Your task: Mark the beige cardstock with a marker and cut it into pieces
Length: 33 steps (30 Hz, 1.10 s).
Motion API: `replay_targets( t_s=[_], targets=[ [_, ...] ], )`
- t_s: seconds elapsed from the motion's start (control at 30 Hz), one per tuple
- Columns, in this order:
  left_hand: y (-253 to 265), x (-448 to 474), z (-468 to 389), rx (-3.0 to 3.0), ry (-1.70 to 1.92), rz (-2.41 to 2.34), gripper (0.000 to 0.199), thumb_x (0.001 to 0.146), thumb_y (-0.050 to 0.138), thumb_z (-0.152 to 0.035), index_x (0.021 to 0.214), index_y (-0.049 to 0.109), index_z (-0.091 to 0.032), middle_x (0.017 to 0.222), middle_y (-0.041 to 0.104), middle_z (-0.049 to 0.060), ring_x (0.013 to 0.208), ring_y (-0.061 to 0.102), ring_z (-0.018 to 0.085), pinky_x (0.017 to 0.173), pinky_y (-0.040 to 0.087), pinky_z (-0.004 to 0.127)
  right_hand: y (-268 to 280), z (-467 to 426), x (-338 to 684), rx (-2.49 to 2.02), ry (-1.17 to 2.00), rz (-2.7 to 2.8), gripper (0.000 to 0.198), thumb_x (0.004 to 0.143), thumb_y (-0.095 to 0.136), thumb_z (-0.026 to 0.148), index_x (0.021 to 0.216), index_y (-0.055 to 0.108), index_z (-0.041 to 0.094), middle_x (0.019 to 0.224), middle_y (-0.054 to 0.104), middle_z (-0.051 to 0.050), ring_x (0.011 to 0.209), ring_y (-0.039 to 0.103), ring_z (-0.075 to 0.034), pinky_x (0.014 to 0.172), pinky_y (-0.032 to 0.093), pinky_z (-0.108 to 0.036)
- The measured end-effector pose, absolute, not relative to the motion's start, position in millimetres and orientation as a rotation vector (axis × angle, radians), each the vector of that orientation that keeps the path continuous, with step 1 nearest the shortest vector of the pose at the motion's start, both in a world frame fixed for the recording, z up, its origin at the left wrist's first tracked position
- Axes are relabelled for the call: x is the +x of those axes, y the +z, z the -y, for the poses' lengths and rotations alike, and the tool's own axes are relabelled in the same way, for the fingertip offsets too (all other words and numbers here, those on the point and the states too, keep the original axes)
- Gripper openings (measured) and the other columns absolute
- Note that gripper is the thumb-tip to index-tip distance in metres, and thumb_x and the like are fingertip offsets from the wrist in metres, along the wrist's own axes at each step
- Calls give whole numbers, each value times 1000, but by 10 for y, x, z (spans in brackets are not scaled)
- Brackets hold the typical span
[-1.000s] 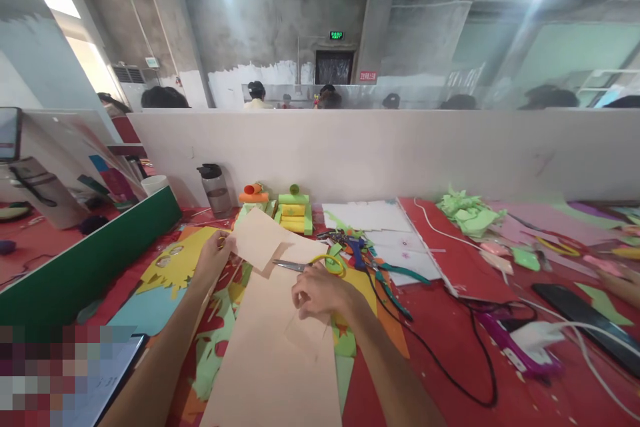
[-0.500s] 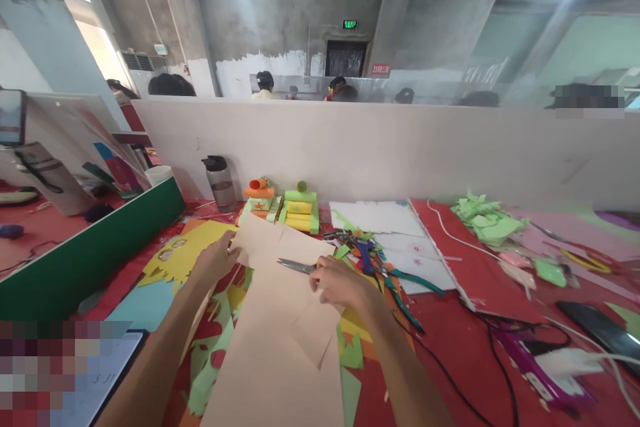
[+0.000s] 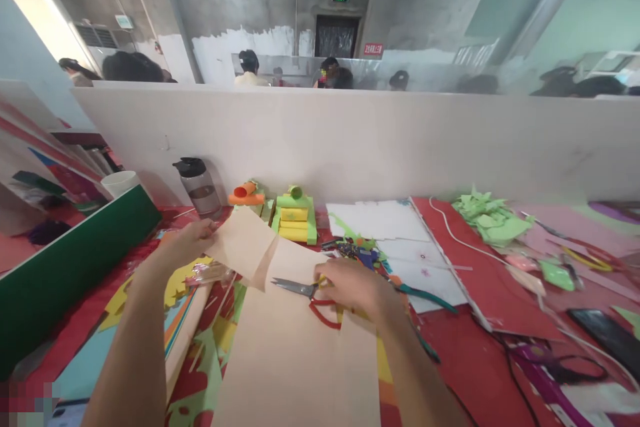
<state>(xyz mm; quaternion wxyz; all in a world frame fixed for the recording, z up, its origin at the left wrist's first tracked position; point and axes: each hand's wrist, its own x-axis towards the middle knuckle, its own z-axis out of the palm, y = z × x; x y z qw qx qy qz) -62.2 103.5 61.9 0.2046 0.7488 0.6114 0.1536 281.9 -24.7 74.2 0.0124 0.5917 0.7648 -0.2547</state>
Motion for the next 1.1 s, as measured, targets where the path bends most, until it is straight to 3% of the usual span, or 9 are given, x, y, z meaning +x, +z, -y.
replay_targets(
  t_s=[0.13,0.27,0.4,0.6,0.7,0.87,0.97,1.03,1.1],
  targets=[
    [626,-431,-990,2004,225,-1532,9,83,48,-29,84,53,-22,78,65,2,74,63,21,62,41,27,670,-38,2419,1731,-735,-2411,36,77,72,33,110,65,23,105,69,-9,100,62,-29,74,40,-31],
    [536,-252,-943,2004,26,-1482,14,85,47,-30,90,58,-23,96,68,6,89,65,25,70,43,30,494,-132,2183,1709,-619,-2360,24,79,57,11,102,62,18,103,68,-12,100,62,-30,77,39,-33],
    [377,-231,-971,2007,-64,-1603,18,86,45,-23,97,59,-21,102,69,10,91,64,28,74,41,33,451,-148,2214,1657,-716,-2343,24,75,52,7,95,60,18,99,67,-9,95,63,-28,75,39,-33],
    [342,-216,-993,1830,85,-1446,16,86,46,-29,91,60,-22,87,69,4,78,64,22,65,42,27,655,-156,2416,1662,-938,-2447,29,88,49,16,113,60,27,110,63,-3,88,65,-19,72,41,-28],
    [321,-93,-979,1824,-3,-1430,20,84,51,-33,95,61,-21,93,70,7,85,65,25,68,44,29,814,-54,2529,1659,-941,-2532,45,88,48,12,128,57,31,120,65,-2,104,65,-20,86,44,-28],
    [241,100,-956,1958,-190,-1598,50,80,59,-28,129,53,-18,120,68,17,112,64,32,84,45,35,1164,260,2807,1768,-736,-2633,53,92,48,19,143,50,32,140,60,-2,124,57,-23,102,41,-33],
    [257,168,-950,1996,-244,-1628,39,81,59,-32,117,57,-17,116,70,18,110,65,33,82,47,34,1344,376,2947,2016,-654,-2456,39,88,50,21,122,66,31,116,72,-3,98,68,-22,79,48,-29],
    [291,202,-942,2034,-236,-1644,32,79,61,-31,107,59,-17,113,70,18,107,66,34,81,47,35,1350,360,3000,2031,-738,-2316,25,82,51,18,93,71,28,89,74,0,78,67,-19,63,44,-26],
    [316,225,-930,2050,-213,-1661,26,79,61,-32,100,59,-18,107,71,18,99,68,33,77,47,35,1243,277,3026,2018,-797,-2164,14,71,55,15,72,66,24,66,66,2,61,60,-17,52,36,-25]
  ],
)
